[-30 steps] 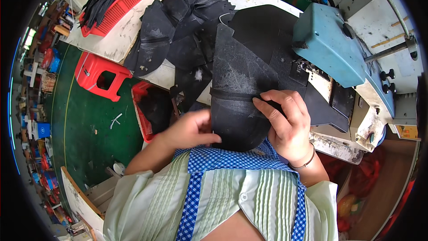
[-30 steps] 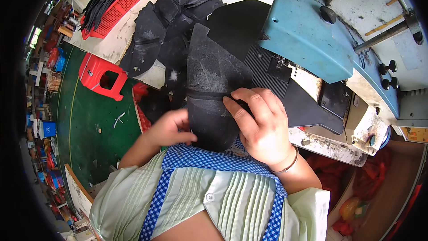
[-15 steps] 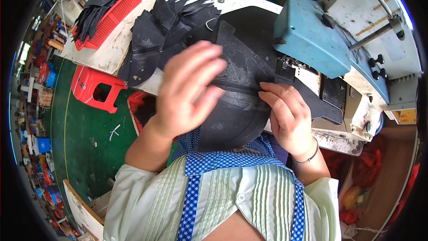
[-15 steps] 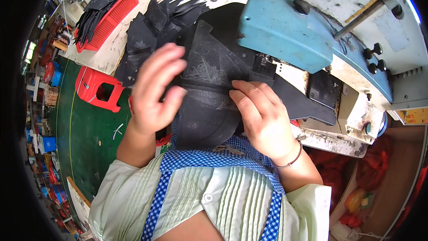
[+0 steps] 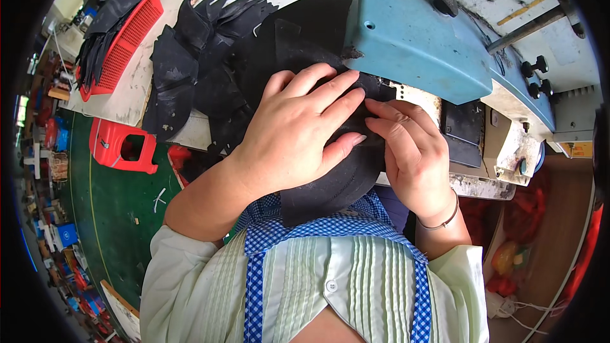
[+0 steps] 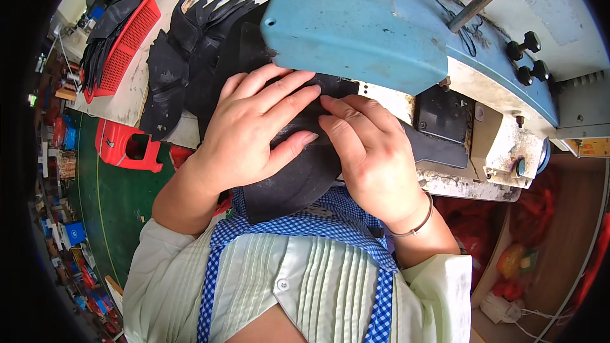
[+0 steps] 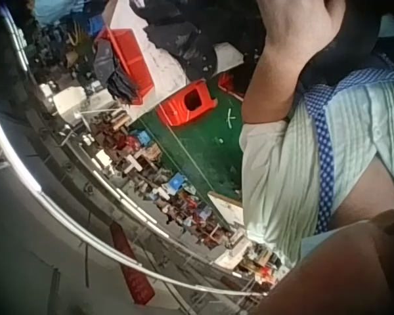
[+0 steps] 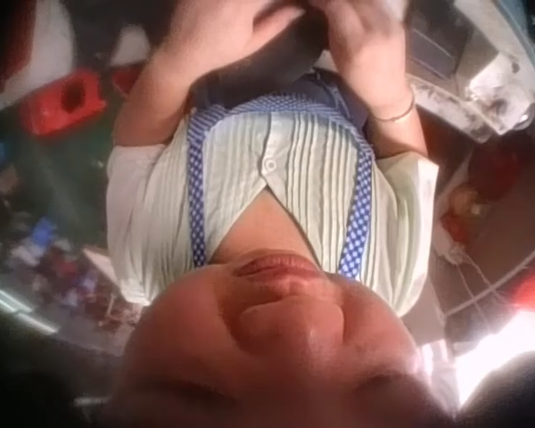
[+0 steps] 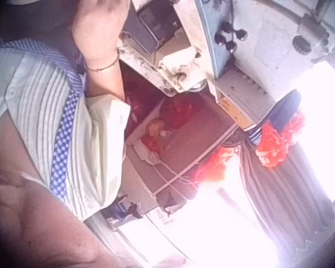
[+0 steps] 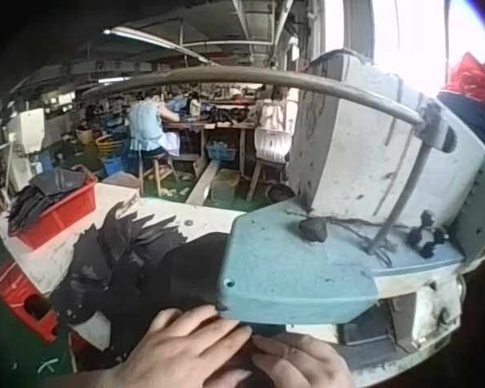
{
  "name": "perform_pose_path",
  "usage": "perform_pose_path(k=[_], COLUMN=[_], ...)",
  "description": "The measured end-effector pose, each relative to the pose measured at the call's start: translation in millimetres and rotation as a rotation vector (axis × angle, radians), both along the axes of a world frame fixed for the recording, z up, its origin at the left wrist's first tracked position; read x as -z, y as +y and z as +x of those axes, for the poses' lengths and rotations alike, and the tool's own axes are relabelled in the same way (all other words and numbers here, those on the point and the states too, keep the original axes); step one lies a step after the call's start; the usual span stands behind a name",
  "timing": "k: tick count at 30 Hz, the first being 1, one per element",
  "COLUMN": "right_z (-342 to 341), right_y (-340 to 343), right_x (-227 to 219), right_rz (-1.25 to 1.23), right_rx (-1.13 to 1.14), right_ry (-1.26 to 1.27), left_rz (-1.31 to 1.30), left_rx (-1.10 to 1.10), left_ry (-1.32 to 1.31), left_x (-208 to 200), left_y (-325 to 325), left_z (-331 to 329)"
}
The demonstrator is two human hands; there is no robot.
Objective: Operate an industrial sewing machine to process and stitch together shoe upper components.
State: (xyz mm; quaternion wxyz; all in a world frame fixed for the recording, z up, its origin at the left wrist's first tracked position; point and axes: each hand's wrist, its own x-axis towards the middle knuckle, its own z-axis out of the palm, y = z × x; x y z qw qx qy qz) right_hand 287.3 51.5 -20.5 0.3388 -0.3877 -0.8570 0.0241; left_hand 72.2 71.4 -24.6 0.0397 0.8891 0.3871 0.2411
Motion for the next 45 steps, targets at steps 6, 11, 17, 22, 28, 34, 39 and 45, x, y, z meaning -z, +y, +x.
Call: perform_pose_path(k=[6,11,17,22,28,34,39,45], right_z=[3,6,7,5,7,7,1,4], right_y=[2,3,5,3,2,1,1,3], right_x=[1,3,7,7,15,19,7,14], right_rz=[-0.005,-0.006,0.019,0.019,0.127,0.149,0.082,0.126], right_rx=[0.003,-0.013,-0.025,0.025,0.037,0.068,0.093,0.084], right_ry=[0.025,0.027,0.030,0.049,-0.017,-0.017,-0.021,-0.066], left_rz=[0.006,0.026,0.050,0.065,0.056,0.030,0.084,0.138], left_rx=[-0.008,-0.009,-0.031,-0.048,-0.045,-0.029,0.026,0.066], left_ry=[-0.006,-0.011,0.013,-0.005,-0.022,-0.079,-0.089,-0.048], left_x=[0,-1,-1,-1,-1,-2,2,-3], left_y=[1,1,2,7,11,16,23,29], left_z=[5,6,11,14,14,14,8,5])
